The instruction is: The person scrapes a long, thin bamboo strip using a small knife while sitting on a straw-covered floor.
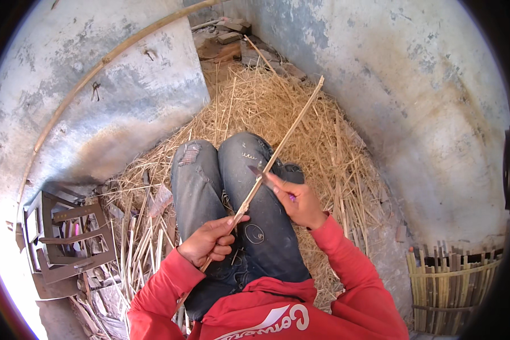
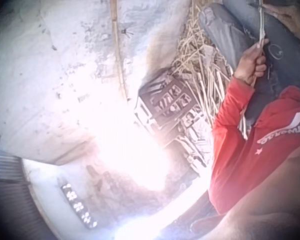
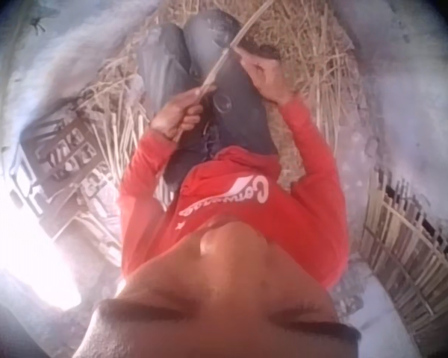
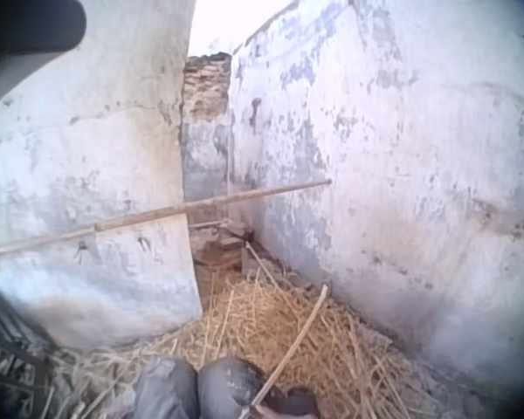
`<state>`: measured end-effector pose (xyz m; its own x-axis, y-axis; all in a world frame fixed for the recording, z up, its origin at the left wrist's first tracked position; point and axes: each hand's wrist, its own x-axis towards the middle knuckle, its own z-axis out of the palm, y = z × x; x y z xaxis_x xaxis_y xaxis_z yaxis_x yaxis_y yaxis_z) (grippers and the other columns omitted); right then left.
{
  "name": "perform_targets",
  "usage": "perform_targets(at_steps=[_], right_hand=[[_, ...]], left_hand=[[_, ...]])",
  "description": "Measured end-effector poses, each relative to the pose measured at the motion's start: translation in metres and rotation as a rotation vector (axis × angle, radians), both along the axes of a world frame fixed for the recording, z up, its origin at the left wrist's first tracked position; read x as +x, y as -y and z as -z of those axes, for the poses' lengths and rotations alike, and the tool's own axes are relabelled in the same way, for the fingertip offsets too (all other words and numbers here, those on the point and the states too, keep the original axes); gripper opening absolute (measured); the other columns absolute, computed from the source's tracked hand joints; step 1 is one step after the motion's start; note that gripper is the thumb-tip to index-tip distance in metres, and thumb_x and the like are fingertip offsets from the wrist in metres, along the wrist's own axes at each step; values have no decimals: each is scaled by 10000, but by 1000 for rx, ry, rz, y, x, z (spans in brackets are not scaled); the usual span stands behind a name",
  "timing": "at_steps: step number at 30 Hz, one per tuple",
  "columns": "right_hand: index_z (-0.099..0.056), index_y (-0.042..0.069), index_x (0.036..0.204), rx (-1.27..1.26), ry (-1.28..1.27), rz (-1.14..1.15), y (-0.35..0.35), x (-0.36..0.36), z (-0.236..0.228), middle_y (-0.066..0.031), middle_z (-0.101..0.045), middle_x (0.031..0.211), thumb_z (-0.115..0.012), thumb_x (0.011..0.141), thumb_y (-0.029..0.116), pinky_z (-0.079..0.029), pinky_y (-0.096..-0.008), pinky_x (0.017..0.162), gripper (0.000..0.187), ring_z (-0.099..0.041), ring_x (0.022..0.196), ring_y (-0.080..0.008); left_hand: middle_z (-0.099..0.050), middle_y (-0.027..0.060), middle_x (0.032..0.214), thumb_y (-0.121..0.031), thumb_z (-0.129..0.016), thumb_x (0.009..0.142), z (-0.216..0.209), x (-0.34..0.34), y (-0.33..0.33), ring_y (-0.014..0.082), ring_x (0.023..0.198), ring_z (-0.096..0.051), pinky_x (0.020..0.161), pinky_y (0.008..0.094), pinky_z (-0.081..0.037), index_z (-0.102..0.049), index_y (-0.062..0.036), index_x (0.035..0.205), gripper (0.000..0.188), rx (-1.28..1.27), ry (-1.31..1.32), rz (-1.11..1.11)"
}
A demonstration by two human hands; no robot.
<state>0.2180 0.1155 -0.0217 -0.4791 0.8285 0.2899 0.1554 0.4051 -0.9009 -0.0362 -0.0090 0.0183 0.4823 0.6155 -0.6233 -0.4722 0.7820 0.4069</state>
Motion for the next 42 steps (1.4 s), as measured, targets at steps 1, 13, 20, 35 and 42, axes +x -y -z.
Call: perform_targets(at_steps=[1, 13, 20, 35, 42], right_hand=[[-645, -12, 1364, -120, 56, -69, 10, 2, -2, -205, -738, 1226, -601, 1011, 60, -552, -261, 877, 363, -714, 1073, -131], [-614, -43, 1385, -321, -21, -222, 12, 11, -2, -169, -703, 1330, -592, 1030, 50, -494, -273, 1020, 368, -644, 1185, -126], [-630, 2, 1400, -569, 5, -420, -2, 20, -13, -39, -684, 996, -604, 1054, 115, -451, -237, 762, 365, -584, 867, -72], [-721, -20, 937, -184, -24, 119, 26, -28, -17, -105, -646, 639, -798, 907, 193, -454, -317, 539, 228, -602, 566, -124], [-656, 23, 825, 221, 64, -31, 62, -33, -7, -156, -572, 617, -728, 913, 107, -442, -364, 504, 141, -610, 523, -304]], left_hand=[[-291, -68, 709, -332, -452, 1136, 1, 1, -1, 41, 550, -247, 443, 203, -204, -475, -140, 1528, 437, 7, -9, 2], [-281, -76, 711, -294, -447, 1139, 9, 6, -12, 35, 567, -236, 447, 198, -197, -448, -152, 1553, 438, 7, 74, 13], [-278, -74, 715, -294, -450, 1138, 15, 5, -15, 34, 562, -238, 444, 193, -194, -431, -153, 1566, 451, -48, 213, -23], [-437, -98, 709, -208, -546, 1107, 14, 35, -4, 6, 608, -385, 529, 219, -323, -544, -2, 1485, 430, 589, -676, -65], [-474, -73, 707, -231, -533, 1113, 13, 35, -12, 15, 602, -385, 512, 208, -311, -563, 3, 1461, 421, 537, -687, -84]])
